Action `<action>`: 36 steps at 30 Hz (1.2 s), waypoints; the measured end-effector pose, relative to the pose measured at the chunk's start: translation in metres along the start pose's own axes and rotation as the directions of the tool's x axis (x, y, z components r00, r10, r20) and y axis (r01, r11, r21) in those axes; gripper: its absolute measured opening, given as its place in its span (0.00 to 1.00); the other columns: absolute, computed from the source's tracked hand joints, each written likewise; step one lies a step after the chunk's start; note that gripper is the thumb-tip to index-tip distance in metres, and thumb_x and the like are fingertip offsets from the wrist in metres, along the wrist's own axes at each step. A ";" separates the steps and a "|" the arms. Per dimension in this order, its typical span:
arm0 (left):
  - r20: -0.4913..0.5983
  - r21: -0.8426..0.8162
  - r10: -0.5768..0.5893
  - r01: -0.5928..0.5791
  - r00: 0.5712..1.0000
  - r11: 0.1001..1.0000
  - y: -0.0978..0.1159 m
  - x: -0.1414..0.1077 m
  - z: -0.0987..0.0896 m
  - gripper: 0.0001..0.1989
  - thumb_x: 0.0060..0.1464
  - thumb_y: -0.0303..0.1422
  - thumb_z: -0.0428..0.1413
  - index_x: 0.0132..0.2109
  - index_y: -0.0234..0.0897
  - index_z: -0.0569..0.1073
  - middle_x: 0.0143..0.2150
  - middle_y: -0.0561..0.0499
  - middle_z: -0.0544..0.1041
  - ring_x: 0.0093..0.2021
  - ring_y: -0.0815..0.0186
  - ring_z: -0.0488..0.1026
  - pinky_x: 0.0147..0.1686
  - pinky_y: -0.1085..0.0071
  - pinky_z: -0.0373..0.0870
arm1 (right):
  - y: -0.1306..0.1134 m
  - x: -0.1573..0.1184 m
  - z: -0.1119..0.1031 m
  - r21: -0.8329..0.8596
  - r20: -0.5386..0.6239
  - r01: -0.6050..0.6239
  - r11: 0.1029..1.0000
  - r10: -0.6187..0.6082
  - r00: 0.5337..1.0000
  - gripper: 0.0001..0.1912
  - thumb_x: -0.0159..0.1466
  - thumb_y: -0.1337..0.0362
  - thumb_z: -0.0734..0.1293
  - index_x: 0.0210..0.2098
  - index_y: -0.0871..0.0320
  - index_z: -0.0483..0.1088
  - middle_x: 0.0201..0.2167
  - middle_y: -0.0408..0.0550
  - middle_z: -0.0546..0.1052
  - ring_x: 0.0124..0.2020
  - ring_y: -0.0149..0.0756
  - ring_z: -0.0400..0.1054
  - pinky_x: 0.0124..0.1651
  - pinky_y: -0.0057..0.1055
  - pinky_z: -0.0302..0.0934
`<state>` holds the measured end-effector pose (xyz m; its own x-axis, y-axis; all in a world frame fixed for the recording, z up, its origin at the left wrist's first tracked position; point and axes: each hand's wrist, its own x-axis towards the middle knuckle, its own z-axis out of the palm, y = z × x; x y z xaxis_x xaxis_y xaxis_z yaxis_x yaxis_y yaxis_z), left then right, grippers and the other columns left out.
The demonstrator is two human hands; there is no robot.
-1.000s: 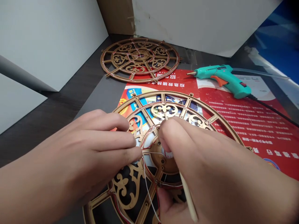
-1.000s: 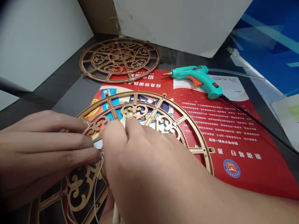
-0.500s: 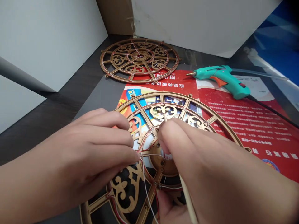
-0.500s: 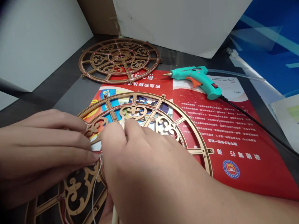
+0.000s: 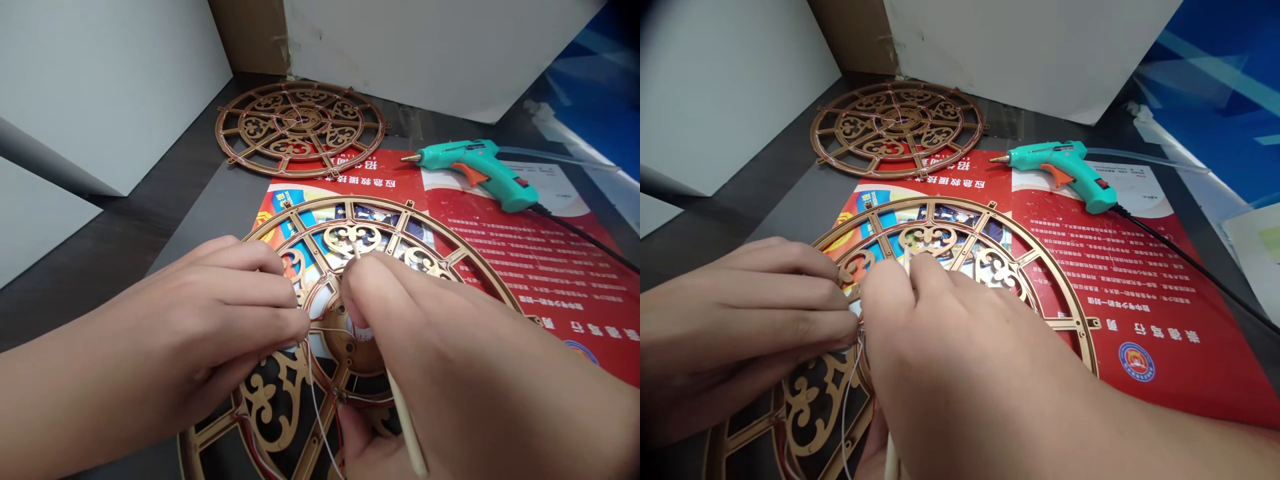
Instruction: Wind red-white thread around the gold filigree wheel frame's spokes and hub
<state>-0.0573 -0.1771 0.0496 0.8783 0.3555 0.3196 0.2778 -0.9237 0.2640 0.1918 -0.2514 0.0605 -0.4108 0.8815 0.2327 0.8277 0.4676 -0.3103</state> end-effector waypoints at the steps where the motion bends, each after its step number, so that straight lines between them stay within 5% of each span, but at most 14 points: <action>1: 0.007 -0.007 -0.003 0.003 1.000 1.000 0.000 0.000 0.000 0.13 0.78 0.27 0.51 0.50 0.49 0.79 0.39 0.61 0.86 0.44 0.62 0.77 0.45 0.58 0.71 | 0.000 0.001 0.000 0.008 0.002 0.000 1.000 0.000 1.000 0.21 0.48 0.64 0.73 0.38 0.49 0.63 0.30 0.39 0.69 0.22 0.34 0.62 0.25 0.35 0.50; 15: -0.004 0.121 0.024 -0.024 1.000 0.992 0.005 -0.001 -0.003 0.13 0.81 0.33 0.48 0.51 0.48 0.78 0.40 0.60 0.86 0.44 0.59 0.73 0.41 0.53 0.62 | 0.002 -0.002 0.000 0.033 0.031 -0.021 0.999 0.020 0.999 0.21 0.49 0.66 0.74 0.39 0.49 0.64 0.31 0.40 0.72 0.24 0.38 0.68 0.25 0.35 0.53; 27: 0.035 -0.116 -0.043 0.046 0.998 0.992 -0.001 -0.001 0.000 0.14 0.79 0.27 0.51 0.48 0.50 0.79 0.39 0.64 0.86 0.43 0.66 0.77 0.54 0.61 0.72 | 0.003 -0.009 0.006 -0.045 -0.015 0.005 0.999 -0.006 1.000 0.20 0.52 0.59 0.71 0.43 0.50 0.66 0.34 0.43 0.73 0.23 0.35 0.63 0.25 0.35 0.46; 31: 0.063 -0.182 -0.048 0.059 0.997 0.982 -0.002 -0.001 -0.002 0.15 0.82 0.31 0.51 0.49 0.50 0.81 0.37 0.65 0.85 0.40 0.70 0.79 0.58 0.66 0.74 | 0.006 -0.008 0.007 -0.045 -0.040 0.031 0.999 -0.033 0.999 0.22 0.51 0.61 0.69 0.47 0.53 0.69 0.36 0.46 0.75 0.24 0.36 0.64 0.26 0.36 0.50; 36: 0.019 -0.061 -0.009 0.010 1.000 0.998 -0.002 0.000 -0.004 0.15 0.80 0.29 0.51 0.47 0.50 0.80 0.36 0.63 0.85 0.40 0.69 0.79 0.52 0.64 0.76 | 0.000 -0.003 0.006 0.003 0.031 -0.008 1.000 0.008 0.999 0.27 0.50 0.63 0.71 0.51 0.52 0.75 0.38 0.48 0.77 0.29 0.41 0.72 0.29 0.36 0.61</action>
<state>-0.0597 -0.1748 0.0531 0.8832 0.3606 0.2999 0.2620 -0.9097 0.3223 0.1902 -0.2536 0.0539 -0.4161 0.8867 0.2018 0.8295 0.4610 -0.3152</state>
